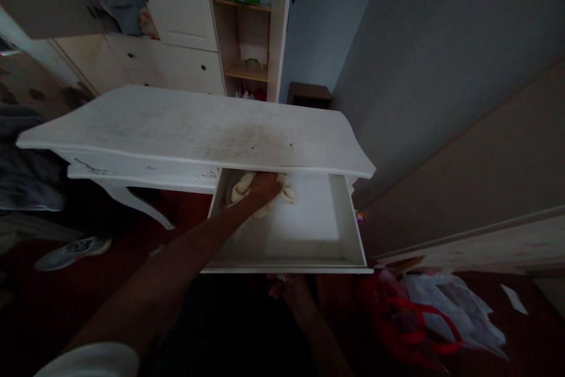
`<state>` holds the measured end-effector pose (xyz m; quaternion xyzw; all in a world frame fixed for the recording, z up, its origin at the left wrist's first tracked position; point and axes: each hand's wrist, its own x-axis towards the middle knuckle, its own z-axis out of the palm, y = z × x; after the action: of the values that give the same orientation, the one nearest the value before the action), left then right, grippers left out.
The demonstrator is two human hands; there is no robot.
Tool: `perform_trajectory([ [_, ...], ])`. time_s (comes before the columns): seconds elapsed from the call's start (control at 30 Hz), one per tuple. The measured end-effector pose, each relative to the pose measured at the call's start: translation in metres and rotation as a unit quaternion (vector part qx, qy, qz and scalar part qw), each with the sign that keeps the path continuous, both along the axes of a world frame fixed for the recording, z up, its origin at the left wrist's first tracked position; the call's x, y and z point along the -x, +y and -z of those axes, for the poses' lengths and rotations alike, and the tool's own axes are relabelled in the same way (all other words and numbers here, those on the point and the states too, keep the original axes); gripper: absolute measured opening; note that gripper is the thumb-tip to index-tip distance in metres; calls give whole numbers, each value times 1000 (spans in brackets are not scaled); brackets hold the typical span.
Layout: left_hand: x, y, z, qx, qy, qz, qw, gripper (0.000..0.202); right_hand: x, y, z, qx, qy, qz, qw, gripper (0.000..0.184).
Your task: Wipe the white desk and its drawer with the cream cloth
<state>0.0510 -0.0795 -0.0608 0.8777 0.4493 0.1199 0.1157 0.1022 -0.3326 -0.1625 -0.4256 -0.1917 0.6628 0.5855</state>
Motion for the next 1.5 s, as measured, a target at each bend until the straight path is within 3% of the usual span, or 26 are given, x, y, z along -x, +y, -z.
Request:
perform_trajectory([
  [0.1, -20, 1, 2, -9, 14, 24, 1000, 32, 0, 1, 4, 0, 9, 0, 1000, 42],
  [0.43, -110, -11, 2, -9, 3, 208, 978, 54, 3, 1, 4, 3, 1, 5, 1000, 41],
  [0.6, -136, -14, -1, 13, 11, 232, 973, 53, 4, 3, 4, -15, 10, 0, 1000, 39],
  [0.93, -128, -20, 5, 15, 24, 292, 956, 45, 5, 3, -1, -20, -25, -10, 999, 38],
  [1.17, -101, -59, 12, 53, 6, 404, 913, 46, 4, 5, -2, 10, -14, 2, 1000, 38],
  [1.5, -83, -107, 7, 192, 3, 480, 856, 46, 2, 4, -7, 1, -6, 8, 1000, 40],
])
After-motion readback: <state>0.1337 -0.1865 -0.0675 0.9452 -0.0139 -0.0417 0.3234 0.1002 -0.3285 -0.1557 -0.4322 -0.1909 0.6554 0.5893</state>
